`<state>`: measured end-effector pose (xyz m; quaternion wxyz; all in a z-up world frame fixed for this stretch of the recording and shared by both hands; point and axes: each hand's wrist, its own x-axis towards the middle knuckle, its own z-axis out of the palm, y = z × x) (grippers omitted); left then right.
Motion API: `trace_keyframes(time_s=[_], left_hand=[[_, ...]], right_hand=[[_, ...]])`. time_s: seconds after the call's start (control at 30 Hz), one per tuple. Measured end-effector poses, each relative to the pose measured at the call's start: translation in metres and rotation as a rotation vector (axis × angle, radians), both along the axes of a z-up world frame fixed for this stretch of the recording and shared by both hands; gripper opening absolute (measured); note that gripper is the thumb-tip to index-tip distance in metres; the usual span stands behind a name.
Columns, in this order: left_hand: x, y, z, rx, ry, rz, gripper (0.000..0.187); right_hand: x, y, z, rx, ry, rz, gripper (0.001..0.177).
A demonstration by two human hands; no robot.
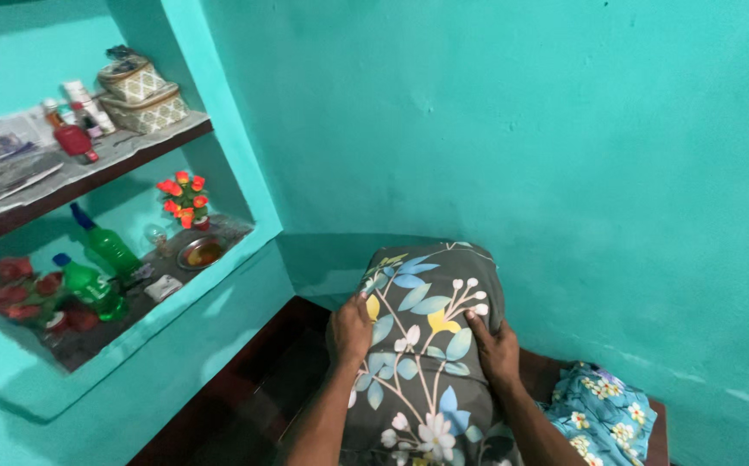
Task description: The person smooths a bedsheet on a bed, folds a floral cloth on a side table, and سپس tucks the edges of the bedsheet into the bedframe.
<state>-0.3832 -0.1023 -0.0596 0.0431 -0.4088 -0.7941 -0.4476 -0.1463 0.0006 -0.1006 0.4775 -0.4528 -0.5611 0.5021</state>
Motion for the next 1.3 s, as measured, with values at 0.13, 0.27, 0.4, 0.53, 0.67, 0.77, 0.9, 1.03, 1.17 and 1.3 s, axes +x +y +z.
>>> trace_keyframes(time_s=[0.13, 0.27, 0.4, 0.53, 0.67, 0.77, 0.9, 1.03, 1.17, 1.3], left_hand=[[-0.004, -0.001, 0.003, 0.036, -0.069, -0.028, 0.033], [-0.011, 0.008, -0.001, 0.085, 0.01, -0.085, 0.033], [-0.025, 0.023, -0.014, 0.044, 0.019, -0.135, 0.033], [-0.033, 0.029, -0.03, 0.143, 0.062, -0.203, 0.035], [-0.04, 0.023, -0.032, 0.162, 0.098, -0.263, 0.034], [-0.044, 0.021, -0.035, 0.115, 0.026, -0.306, 0.035], [-0.054, 0.021, -0.042, 0.092, 0.017, -0.335, 0.034], [-0.064, 0.023, -0.05, 0.136, -0.001, -0.369, 0.033], [-0.071, 0.027, -0.059, 0.186, 0.046, -0.357, 0.032], [-0.079, 0.025, -0.071, 0.227, 0.02, -0.383, 0.032]], right_hand=[[-0.005, -0.007, -0.003, 0.077, -0.02, -0.058, 0.062], [-0.005, -0.007, -0.005, 0.027, -0.062, -0.111, 0.062], [-0.007, -0.01, -0.005, -0.005, -0.254, -0.217, 0.063], [-0.01, -0.029, 0.0, 0.033, -0.06, -0.205, 0.056], [-0.019, -0.044, -0.002, -0.001, -0.013, -0.224, 0.051], [-0.026, -0.052, -0.012, -0.037, 0.073, -0.234, 0.049], [-0.035, -0.061, -0.023, 0.015, 0.0, -0.3, 0.046], [-0.044, -0.069, -0.021, -0.038, 0.033, -0.295, 0.046], [-0.053, -0.076, -0.015, -0.091, 0.072, -0.288, 0.046], [-0.06, -0.073, -0.025, -0.097, 0.032, -0.299, 0.045]])
